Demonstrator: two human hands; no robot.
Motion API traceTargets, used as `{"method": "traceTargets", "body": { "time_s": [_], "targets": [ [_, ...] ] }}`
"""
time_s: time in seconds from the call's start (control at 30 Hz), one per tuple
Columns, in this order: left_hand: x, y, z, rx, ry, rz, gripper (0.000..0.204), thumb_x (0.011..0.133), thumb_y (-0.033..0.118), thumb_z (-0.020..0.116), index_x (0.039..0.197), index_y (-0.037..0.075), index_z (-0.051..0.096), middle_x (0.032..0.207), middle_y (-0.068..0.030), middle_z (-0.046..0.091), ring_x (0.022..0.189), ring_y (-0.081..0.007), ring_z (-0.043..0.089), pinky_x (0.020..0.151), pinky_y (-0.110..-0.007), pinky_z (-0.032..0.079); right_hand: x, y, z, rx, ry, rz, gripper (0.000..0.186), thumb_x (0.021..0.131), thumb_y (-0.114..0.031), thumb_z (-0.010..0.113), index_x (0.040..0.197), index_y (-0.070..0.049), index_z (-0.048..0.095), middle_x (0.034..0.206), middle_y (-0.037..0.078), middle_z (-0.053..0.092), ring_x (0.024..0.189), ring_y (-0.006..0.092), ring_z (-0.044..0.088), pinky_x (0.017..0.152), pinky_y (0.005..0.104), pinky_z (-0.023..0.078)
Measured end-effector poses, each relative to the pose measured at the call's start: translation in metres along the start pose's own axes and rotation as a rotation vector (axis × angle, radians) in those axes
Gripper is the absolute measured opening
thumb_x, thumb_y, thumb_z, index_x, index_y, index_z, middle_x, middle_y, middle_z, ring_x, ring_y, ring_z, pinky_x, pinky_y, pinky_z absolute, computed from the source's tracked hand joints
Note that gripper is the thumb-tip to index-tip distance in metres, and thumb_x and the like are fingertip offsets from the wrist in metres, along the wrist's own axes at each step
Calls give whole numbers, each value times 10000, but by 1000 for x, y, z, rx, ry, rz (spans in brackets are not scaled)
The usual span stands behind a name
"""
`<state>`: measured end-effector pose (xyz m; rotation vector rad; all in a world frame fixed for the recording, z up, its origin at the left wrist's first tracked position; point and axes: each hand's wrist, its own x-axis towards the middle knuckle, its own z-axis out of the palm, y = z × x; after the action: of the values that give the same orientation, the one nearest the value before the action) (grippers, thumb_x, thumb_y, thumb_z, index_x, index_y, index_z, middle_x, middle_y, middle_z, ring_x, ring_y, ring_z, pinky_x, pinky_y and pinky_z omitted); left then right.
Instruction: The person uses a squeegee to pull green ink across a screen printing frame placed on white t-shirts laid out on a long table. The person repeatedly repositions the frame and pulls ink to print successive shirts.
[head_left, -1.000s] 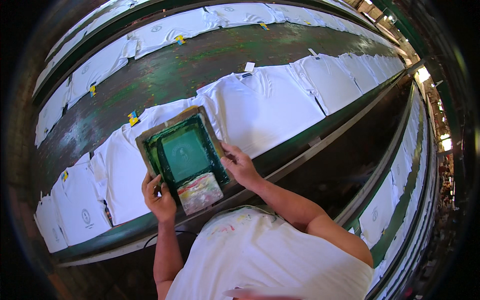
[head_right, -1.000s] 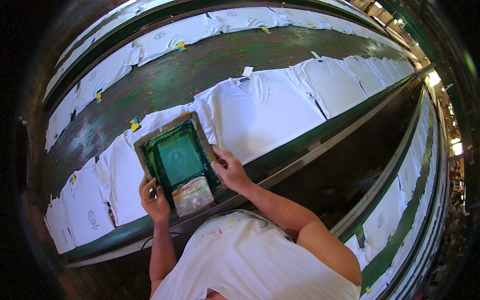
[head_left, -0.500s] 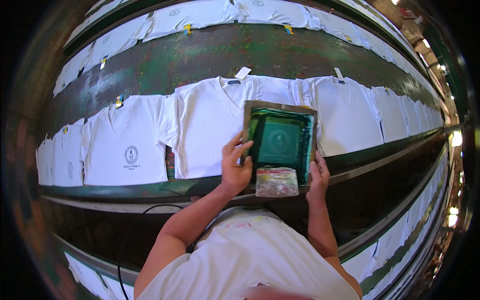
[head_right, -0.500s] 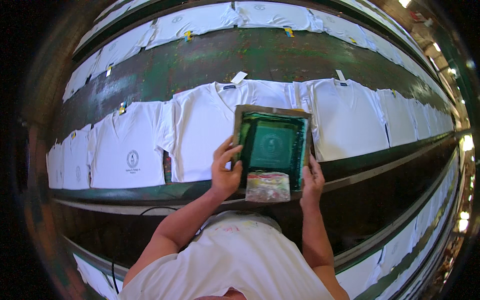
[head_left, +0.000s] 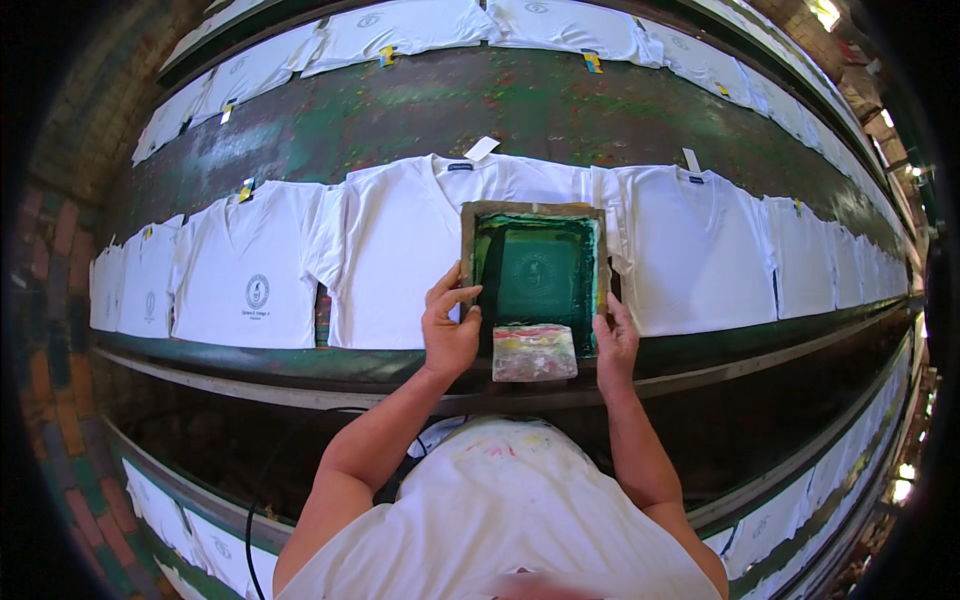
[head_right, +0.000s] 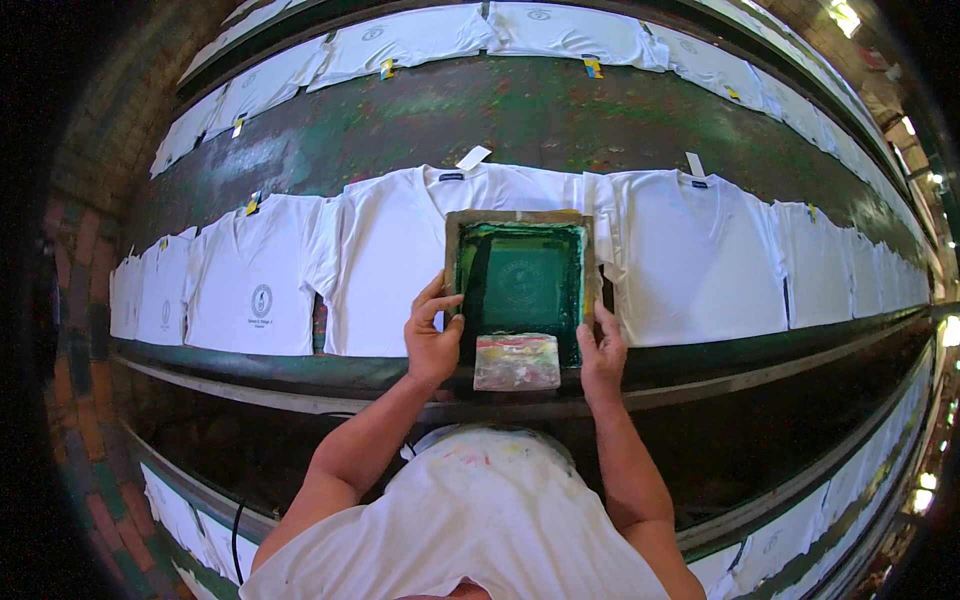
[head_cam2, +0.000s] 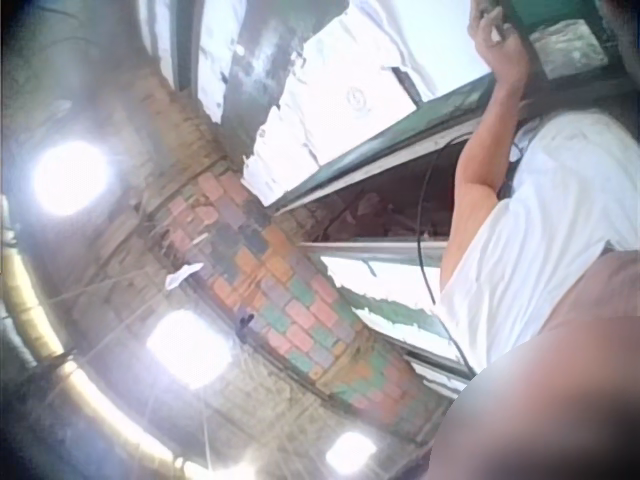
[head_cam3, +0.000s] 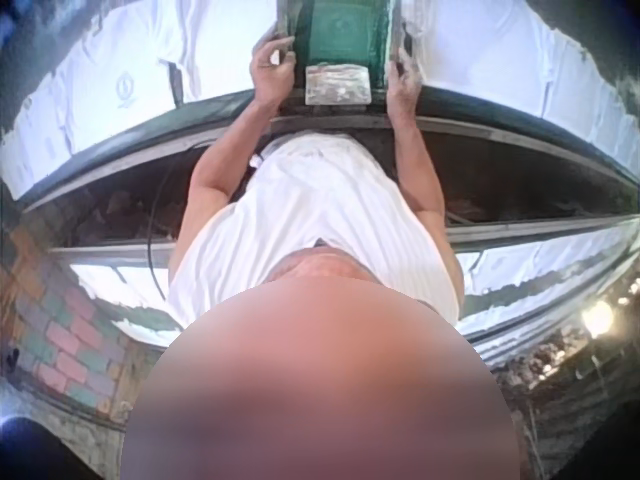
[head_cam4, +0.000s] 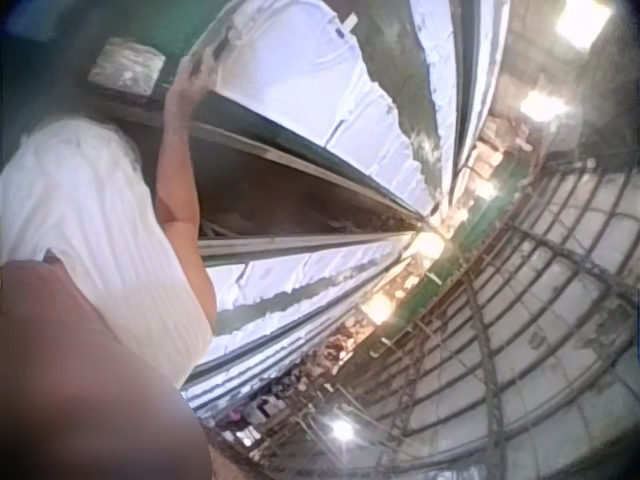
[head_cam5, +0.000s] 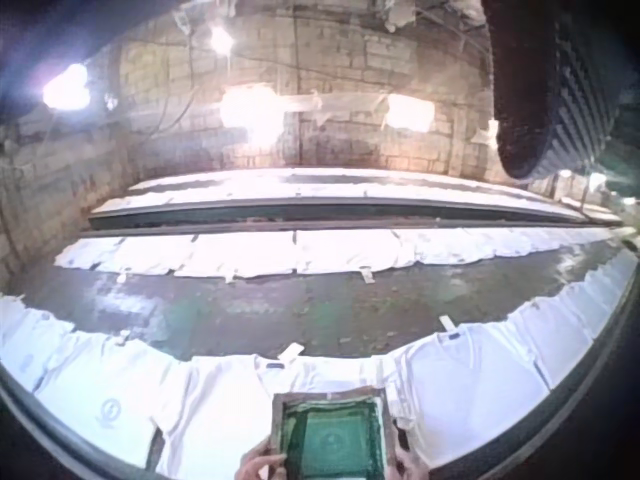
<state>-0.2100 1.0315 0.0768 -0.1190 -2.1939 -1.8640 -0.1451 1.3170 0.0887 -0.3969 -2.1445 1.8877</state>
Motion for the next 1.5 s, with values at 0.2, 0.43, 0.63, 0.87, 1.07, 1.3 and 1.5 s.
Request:
{"method": "traceTargets", "body": {
  "time_s": [0.2,0.43,0.63,0.87,1.07,1.3,1.5],
  "targets": [
    [-9,-12,0,-132,28,-108,352,896,-139,724,1168,63,822,1669,-195,581,1507,-324,587,1231,-414,496,2,4,4,-107,-13,-65,559,1084,-130,724,1582,83,582,1423,174,687,1331,239,649,1170,383,501],
    [-10,-23,-3,-146,3,-110,331,900,-143,731,1153,54,814,1677,-189,573,1510,-276,585,1187,-367,508,5,6,3,-231,-31,-90,600,1044,-171,754,1561,92,599,1494,255,676,1407,341,644,1239,443,457],
    [-8,-26,-1,-223,29,-101,318,906,-145,737,1150,51,793,1680,-184,579,1483,-252,604,1143,-339,512,5,9,1,-363,-52,-103,523,1103,-127,660,1586,64,598,1539,226,676,1442,296,629,1242,405,456],
    [-11,-29,-6,-196,1,-128,314,917,-159,721,1146,52,753,1712,-205,553,1438,-211,629,1110,-311,507,8,17,-3,-407,-75,-130,530,1074,-24,563,1602,11,602,1525,253,669,1416,383,623,1234,441,453],
    [-9,-29,-8,-193,-3,-126,290,927,-151,721,1135,49,755,1716,-221,550,1461,-221,617,1125,-318,503,8,11,-5,-421,-100,-99,527,1081,-25,564,1606,-12,603,1535,247,664,1422,412,610,1238,464,447],
    [-6,-33,-9,-220,-7,-102,263,923,-158,721,1103,31,754,1717,-240,551,1466,-226,622,1119,-323,510,10,7,-4,-434,-105,-114,532,1070,-26,585,1601,-19,607,1539,240,667,1434,417,603,1248,471,437],
    [-5,-28,-11,-241,-6,-124,230,913,-165,724,1058,10,758,1720,-248,550,1435,-211,639,1099,-311,514,12,3,-5,-434,-121,-128,525,1059,-20,590,1583,-2,615,1517,241,682,1410,432,610,1230,482,448]
  ]
}}
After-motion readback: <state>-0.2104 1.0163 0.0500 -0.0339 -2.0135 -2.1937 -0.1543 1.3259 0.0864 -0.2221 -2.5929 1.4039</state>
